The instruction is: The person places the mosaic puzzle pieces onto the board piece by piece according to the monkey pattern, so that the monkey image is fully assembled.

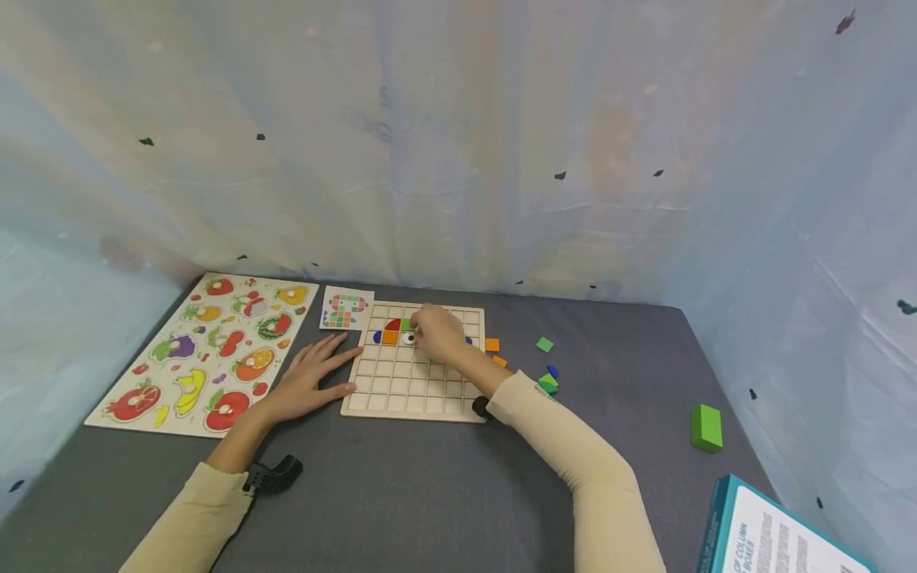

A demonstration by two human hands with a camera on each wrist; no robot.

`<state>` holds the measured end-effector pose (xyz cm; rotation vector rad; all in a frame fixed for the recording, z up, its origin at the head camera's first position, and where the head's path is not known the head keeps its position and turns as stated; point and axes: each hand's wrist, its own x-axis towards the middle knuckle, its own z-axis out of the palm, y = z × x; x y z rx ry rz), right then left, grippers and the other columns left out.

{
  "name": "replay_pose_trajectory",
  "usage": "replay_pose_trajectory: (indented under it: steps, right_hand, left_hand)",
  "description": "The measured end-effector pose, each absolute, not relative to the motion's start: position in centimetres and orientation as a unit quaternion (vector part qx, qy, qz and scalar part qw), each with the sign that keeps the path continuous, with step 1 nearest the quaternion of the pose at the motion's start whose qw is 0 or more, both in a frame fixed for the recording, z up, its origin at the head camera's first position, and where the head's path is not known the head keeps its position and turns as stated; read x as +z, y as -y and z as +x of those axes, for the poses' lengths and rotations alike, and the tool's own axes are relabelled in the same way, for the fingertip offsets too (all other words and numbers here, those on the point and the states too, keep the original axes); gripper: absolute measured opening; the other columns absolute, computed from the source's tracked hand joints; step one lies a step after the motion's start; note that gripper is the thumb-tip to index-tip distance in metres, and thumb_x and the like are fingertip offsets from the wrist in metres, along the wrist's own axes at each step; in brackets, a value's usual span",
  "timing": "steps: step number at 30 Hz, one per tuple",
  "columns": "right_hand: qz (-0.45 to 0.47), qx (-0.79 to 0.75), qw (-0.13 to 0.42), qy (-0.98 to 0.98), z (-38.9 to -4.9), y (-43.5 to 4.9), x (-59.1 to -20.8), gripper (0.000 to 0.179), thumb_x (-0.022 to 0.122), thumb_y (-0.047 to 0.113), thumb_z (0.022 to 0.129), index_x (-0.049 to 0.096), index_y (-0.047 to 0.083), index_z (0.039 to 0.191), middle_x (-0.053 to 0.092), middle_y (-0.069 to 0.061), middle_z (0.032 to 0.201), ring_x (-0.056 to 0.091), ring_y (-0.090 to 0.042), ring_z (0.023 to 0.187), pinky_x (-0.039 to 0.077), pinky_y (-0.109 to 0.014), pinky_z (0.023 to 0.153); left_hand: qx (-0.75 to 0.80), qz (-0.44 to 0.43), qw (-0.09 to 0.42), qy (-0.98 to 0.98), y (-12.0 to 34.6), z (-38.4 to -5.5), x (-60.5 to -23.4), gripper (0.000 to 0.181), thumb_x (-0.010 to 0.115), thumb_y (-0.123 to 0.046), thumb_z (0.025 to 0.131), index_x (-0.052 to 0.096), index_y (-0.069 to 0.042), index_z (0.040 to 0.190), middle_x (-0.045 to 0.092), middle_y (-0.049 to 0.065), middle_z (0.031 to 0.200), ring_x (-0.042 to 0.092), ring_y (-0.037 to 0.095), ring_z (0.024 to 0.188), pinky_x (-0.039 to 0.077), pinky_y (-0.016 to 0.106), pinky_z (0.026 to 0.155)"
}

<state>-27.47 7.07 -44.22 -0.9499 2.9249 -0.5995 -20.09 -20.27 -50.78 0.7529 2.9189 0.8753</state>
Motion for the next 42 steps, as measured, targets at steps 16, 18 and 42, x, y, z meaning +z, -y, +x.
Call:
replay_pose_trajectory:
  steps: [16, 18, 42]
  right_hand:
    - [-0.369, -0.025, 0.082, -0.925, -23.2, -8.7, -45.0, 0.061, 0.040, 0.048, 0.106, 0.038, 0.011, 0.155, 0.026, -0.010, 0.163, 0.017, -0.037, 0.150, 0.019, -0.063, 0.114]
    - [-0.372, -0.026, 0.083, -0.924, -23.4, -8.6, -45.1, 0.060, 0.040, 0.048, 0.106, 0.039, 0.012, 0.155, 0.027, -0.009, 0.163, 0.017, -0.036, 0.150, 0.020, -0.062, 0.114]
    - [-0.269, -0.203, 0.195, -0.921, -26.1, -23.5, -41.9, 0.006, 0.072, 0.005, 0.091, 0.068, 0.003, 0.087, 0.059, -0.003, 0.075, 0.052, -0.016, 0.066, 0.041, -0.033, 0.065]
  left_hand:
    - [0.288, 0.239, -0.004, -0.927, 20.1, -19.9, -50.7, 0.068, 0.065, -0.045, 0.094, 0.044, -0.018, 0.153, 0.023, 0.018, 0.162, 0.014, 0.041, 0.149, 0.005, 0.066, 0.114]
    - [0.286, 0.239, -0.008, -0.928, 20.2, -19.9, -50.7, 0.068, 0.065, -0.045, 0.095, 0.044, -0.018, 0.153, 0.024, 0.018, 0.162, 0.015, 0.042, 0.149, 0.005, 0.066, 0.114]
    - [0.282, 0.243, 0.002, -0.928, 20.2, -20.0, -50.7, 0.070, 0.066, -0.046, 0.094, 0.042, -0.018, 0.154, 0.021, 0.018, 0.163, 0.012, 0.040, 0.150, 0.003, 0.064, 0.115]
